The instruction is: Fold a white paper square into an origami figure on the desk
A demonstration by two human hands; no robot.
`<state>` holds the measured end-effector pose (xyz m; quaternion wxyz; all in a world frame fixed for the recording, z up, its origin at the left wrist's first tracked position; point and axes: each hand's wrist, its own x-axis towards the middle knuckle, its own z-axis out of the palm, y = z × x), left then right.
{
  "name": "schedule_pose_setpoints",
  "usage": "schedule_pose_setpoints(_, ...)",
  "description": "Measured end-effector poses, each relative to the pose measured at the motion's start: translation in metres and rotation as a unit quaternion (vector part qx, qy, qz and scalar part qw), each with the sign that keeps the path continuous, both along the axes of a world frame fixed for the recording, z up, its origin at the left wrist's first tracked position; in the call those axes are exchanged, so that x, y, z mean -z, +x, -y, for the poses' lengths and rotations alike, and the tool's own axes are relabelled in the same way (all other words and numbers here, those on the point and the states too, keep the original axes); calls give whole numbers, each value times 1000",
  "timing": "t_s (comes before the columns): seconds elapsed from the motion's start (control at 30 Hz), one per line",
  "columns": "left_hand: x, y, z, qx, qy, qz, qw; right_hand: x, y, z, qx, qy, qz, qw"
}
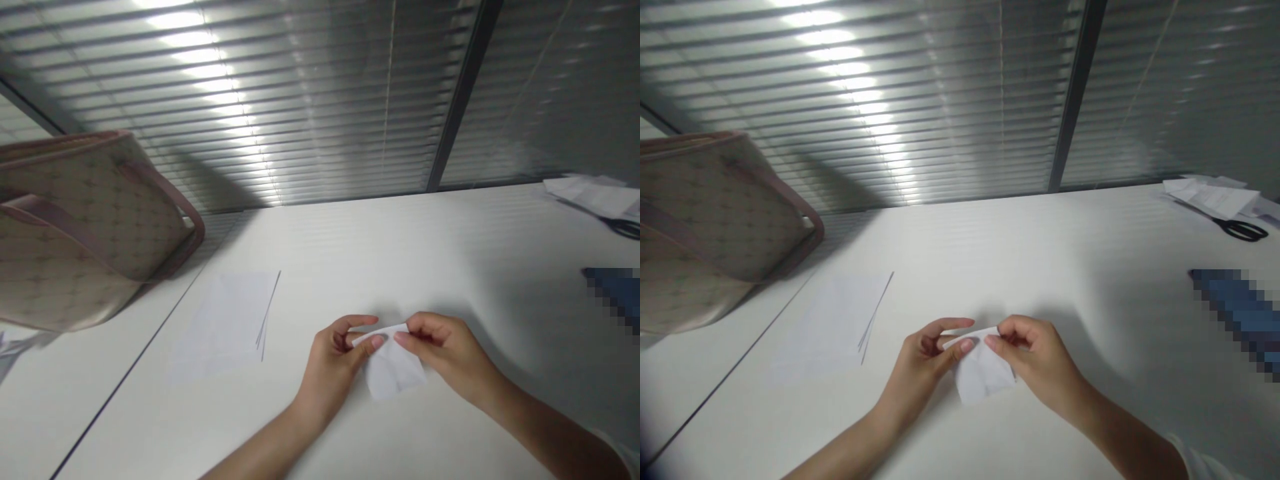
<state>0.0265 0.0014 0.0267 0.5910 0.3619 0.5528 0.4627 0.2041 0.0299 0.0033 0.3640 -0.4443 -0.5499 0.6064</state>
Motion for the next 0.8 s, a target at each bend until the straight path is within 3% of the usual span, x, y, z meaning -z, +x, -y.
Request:
schedule_pose_setpoints(0.1, 2, -2, -3, -6, -12, -8, 1000, 1, -2, 0, 12, -6, 1, 1000)
schedule_pose_setpoints(0.27, 5, -3, -4, 20, -21, -15, 999, 3, -2, 3, -43, -26, 11, 999)
schedule_pose_setpoints(0.43, 13, 1, -3, 49, -17, -7, 999, 15, -8, 5, 29, -14, 6, 999)
schedule_pose_setpoints(0.63, 19, -5, -12, 57, 2, -32, 998, 22, -10, -1, 7, -26, -15, 1000)
schedule_pose_setpoints(0.8, 14, -6, -12, 91, -17, -10, 996, 22, -10, 0, 51, -5, -25, 998)
